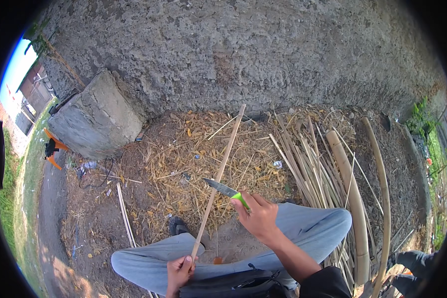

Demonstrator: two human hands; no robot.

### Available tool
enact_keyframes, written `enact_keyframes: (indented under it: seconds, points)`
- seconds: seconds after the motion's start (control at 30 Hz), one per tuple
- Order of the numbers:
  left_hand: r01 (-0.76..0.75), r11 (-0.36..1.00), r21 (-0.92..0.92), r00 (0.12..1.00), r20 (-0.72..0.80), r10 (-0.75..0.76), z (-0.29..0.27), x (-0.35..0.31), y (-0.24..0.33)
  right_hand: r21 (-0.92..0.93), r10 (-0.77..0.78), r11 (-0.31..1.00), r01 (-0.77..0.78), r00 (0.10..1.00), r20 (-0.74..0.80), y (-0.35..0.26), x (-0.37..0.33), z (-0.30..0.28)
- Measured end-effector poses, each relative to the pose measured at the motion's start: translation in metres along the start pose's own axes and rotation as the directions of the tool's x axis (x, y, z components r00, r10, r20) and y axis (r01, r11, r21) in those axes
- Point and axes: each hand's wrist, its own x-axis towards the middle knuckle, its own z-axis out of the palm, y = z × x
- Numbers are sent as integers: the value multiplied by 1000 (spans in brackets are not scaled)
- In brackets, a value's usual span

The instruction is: The person carves and shapes bamboo sticks using a knife.

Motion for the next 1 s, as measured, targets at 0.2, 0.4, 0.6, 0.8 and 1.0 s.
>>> enact_keyframes:
  seconds: [0.2, 0.4, 0.6, 0.8, 1.0]
  points:
    - [-8, 1000, 8, 1000, -1, 8, 1, -1, 5, 9, -9, 1000, 10, 1000, -2, -4, 2, -2]
    - [-14, 1000, -9, 1000, 13, 14, 0, 0, 0, 76, -30, 997, 34, 998, -54, -7, 2, -2]
    - [-33, 999, -5, 999, 36, 33, -3, 1, -2, 103, -41, 994, 46, 998, -54, -10, 3, -6]
    - [-5, 1000, -18, 1000, 14, 5, 0, -1, 2, 100, -46, 994, 50, 998, -46, -9, 2, -7]
    - [15, 1000, -25, 1000, 8, -15, 0, -1, 2, 113, -41, 993, 44, 999, -33, -14, 1, -7]
